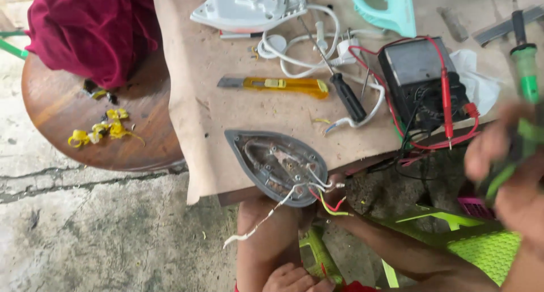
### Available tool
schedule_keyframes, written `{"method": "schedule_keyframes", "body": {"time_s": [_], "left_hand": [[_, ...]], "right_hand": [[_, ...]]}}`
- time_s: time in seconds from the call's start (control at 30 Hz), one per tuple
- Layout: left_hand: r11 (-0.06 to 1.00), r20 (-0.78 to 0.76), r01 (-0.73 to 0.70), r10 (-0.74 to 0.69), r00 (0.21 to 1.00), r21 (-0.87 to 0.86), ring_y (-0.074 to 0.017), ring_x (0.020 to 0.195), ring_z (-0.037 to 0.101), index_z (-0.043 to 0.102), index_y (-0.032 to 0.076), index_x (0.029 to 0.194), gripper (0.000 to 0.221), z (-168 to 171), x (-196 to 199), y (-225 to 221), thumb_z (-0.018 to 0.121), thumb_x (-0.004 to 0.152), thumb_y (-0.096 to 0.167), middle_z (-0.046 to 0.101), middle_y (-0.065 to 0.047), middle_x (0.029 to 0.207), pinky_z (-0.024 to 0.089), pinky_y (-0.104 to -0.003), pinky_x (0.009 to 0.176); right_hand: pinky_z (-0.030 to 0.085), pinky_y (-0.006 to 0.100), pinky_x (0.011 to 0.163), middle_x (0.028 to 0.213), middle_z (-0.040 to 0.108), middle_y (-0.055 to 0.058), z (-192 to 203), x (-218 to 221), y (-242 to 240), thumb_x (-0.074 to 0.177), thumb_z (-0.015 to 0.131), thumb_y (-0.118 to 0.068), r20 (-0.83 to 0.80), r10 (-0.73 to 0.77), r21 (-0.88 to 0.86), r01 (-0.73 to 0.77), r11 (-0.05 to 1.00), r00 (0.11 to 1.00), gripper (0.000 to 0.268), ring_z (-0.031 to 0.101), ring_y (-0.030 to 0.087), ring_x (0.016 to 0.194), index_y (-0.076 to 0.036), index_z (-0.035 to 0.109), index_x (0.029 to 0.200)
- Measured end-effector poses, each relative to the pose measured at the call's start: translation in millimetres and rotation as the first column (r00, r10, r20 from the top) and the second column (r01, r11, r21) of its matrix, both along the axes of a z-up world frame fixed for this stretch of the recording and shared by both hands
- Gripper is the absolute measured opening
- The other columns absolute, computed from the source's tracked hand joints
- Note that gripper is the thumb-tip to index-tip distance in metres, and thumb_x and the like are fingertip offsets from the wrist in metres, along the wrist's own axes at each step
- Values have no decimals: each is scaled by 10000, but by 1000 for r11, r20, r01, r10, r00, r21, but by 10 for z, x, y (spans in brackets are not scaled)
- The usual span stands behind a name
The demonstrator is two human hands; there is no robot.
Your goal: Repairing an electric iron by stripping replacement wires and connecting them to the internal terminals.
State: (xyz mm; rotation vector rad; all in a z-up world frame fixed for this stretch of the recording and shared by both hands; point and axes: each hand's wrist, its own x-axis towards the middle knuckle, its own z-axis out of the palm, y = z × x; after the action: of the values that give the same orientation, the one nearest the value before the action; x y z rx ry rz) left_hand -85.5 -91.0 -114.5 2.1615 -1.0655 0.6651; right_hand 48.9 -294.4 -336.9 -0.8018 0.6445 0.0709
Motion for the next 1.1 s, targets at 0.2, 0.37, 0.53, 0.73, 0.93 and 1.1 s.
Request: {"method": "schedule_keyframes", "body": {"time_s": [0.2,0.37,0.53,0.73,0.93,1.1], "left_hand": [[787,-194,-533,496,846,-312,-134,715,590,688,134,1048,140,977,111,335,571,972,145,699,-8,839,485,-284,670],[780,-524,-609,461,716,-146,-232,1007,679,700,70,1154,316,954,416,554,599,962,299,714,-115,1092,551,-364,853],[848,-651,-513,315,691,-133,-130,764,686,713,103,1061,244,888,542,517,602,963,297,761,-47,957,577,-308,714],[892,-619,-408,210,757,-195,-173,765,726,682,43,1175,319,904,653,462,533,1021,279,771,-70,925,576,-326,687],[838,-665,-414,84,742,-356,-160,792,716,702,13,1199,261,862,650,442,607,985,128,761,-99,977,598,-258,643],[862,-620,-401,136,773,-311,-187,820,700,711,42,1187,249,890,656,443,606,982,137,767,-83,975,550,-315,724]], "right_hand": [[571,402,933,1090,683,249,3009,-1359,-675,969,679,-111,291,459,244,-529,813,840,509,669,403,1046,157,518,1370],[493,339,800,1052,708,294,2919,-1529,39,970,608,-181,216,461,124,-492,862,861,470,722,415,961,90,582,1352],[562,341,834,1027,776,160,3293,-1149,380,1022,526,-304,232,746,-363,-656,662,625,450,755,253,921,5,602,1340],[596,269,775,994,806,102,3247,-905,590,1000,559,-207,60,717,-358,-655,665,695,372,726,142,841,16,700,1263],[392,243,478,739,626,0,3287,-846,626,1019,564,-281,-60,732,-413,-685,600,678,314,488,76,573,-40,749,1099],[478,216,612,880,697,2,3333,-822,673,1003,566,-267,-41,721,-409,-670,620,692,379,579,57,731,-25,748,1232]]}}
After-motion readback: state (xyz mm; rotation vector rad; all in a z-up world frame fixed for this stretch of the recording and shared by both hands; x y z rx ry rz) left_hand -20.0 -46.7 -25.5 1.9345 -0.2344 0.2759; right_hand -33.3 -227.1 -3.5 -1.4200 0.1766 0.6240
